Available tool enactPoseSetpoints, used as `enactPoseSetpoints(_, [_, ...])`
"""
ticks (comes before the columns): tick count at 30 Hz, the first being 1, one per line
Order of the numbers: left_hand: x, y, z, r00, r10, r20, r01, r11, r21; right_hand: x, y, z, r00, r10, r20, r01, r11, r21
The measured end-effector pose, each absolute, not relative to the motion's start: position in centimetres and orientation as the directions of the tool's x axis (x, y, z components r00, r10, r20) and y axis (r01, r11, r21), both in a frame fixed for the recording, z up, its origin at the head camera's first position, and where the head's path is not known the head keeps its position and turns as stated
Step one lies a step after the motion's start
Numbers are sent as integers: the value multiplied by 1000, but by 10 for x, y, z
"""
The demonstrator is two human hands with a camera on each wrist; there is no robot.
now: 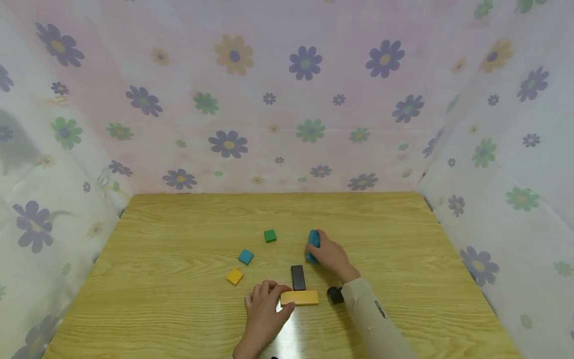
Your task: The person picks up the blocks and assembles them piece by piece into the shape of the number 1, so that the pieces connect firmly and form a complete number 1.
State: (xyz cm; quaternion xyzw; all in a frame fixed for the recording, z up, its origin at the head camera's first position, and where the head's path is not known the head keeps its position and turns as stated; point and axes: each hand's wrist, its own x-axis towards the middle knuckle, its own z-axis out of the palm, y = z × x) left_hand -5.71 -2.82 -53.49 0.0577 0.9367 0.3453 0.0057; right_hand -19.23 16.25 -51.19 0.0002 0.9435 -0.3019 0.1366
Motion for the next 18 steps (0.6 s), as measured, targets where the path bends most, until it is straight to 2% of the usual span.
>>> enactPoseSetpoints(9, [-57,-29,-536,-992,120,38,116,758,642,-192,156,-510,-961,-86,-263,77,830,-553])
enactPoseSetpoints(18, [-57,-29,-535,-993,108,47,113,755,645,-196,149,-509,-959,-103,-263,77,801,-594])
